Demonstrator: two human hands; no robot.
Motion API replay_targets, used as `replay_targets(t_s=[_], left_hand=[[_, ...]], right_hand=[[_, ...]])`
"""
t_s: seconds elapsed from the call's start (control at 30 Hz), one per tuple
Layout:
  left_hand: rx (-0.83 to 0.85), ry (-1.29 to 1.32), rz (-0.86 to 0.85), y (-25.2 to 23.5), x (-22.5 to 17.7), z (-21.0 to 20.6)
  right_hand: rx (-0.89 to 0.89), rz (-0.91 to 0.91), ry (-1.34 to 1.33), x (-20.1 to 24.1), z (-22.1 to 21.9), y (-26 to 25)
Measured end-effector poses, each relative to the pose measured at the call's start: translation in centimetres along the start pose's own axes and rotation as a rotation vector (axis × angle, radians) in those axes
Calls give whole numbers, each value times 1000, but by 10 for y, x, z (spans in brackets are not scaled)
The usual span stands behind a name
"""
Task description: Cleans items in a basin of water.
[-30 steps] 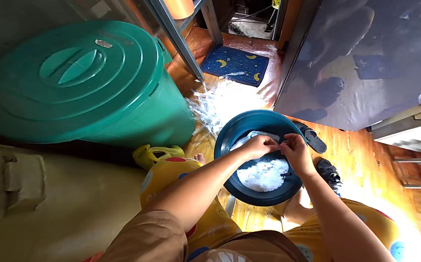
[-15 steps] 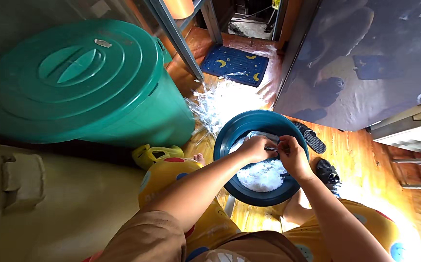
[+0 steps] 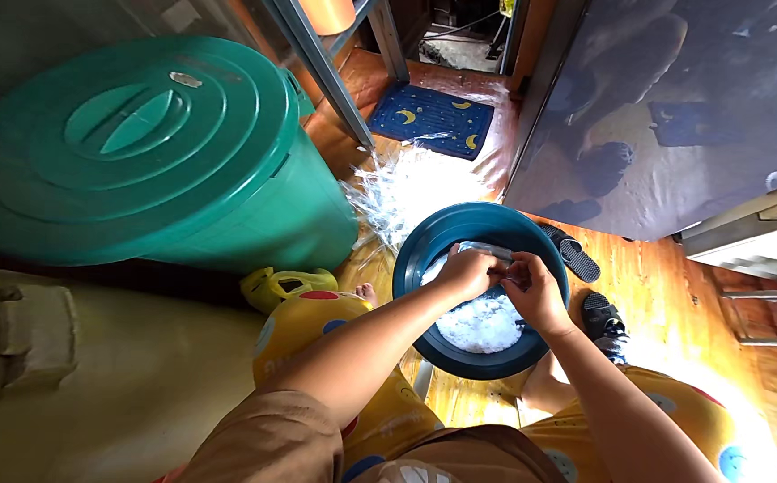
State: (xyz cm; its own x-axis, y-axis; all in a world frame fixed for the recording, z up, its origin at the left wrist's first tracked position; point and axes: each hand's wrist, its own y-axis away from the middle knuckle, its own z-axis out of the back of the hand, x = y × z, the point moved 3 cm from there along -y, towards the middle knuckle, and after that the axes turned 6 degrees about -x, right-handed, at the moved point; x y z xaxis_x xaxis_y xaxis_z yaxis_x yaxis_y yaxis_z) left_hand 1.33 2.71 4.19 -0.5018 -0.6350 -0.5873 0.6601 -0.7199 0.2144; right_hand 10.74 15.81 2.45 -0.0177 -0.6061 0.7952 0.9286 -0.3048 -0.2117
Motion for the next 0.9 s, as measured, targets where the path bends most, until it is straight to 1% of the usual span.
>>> replay_targets(t_s=[0.13, 0.23, 0.3, 0.37, 0.43, 0.47, 0.5, 0.6, 0.63, 0.67, 0.7, 0.77, 0.9], left_hand=[[6, 19, 39, -2, 8, 0], [-18, 15, 45, -3, 13, 2], [-29, 22, 41, -3, 17, 1], [-30, 30, 41, -3, 19, 0], [-27, 21, 30, -3, 20, 0], [-32, 6, 20, -4, 21, -1], [-43, -12, 7, -5, 22, -2], [-66, -54, 3, -6, 25, 0], [-75, -57, 10, -5, 26, 2], [-83, -62, 15, -5, 26, 4], [-87, -66, 18, -6, 28, 5], [-81, -67, 21, -8, 31, 8], [-73, -83, 21, -11, 37, 9]], right_hand=[[-57, 31, 26, 0, 9, -3], [-90, -35, 40, -1, 24, -8], [-89, -86, 34, -3, 32, -9], [-82, -100, 40, -5, 32, -9], [-35, -101, 108, -4, 29, -8], [34, -92, 181, -5, 27, -8], [159, -88, 274, -8, 25, -7], [649, -147, 594, -20, 12, 2], [763, -167, 686, -22, 5, 8], [838, -180, 769, -21, -1, 14], [883, -188, 846, -20, -6, 19], [913, -199, 946, -14, -10, 26], [867, -184, 1029, -6, -4, 21]])
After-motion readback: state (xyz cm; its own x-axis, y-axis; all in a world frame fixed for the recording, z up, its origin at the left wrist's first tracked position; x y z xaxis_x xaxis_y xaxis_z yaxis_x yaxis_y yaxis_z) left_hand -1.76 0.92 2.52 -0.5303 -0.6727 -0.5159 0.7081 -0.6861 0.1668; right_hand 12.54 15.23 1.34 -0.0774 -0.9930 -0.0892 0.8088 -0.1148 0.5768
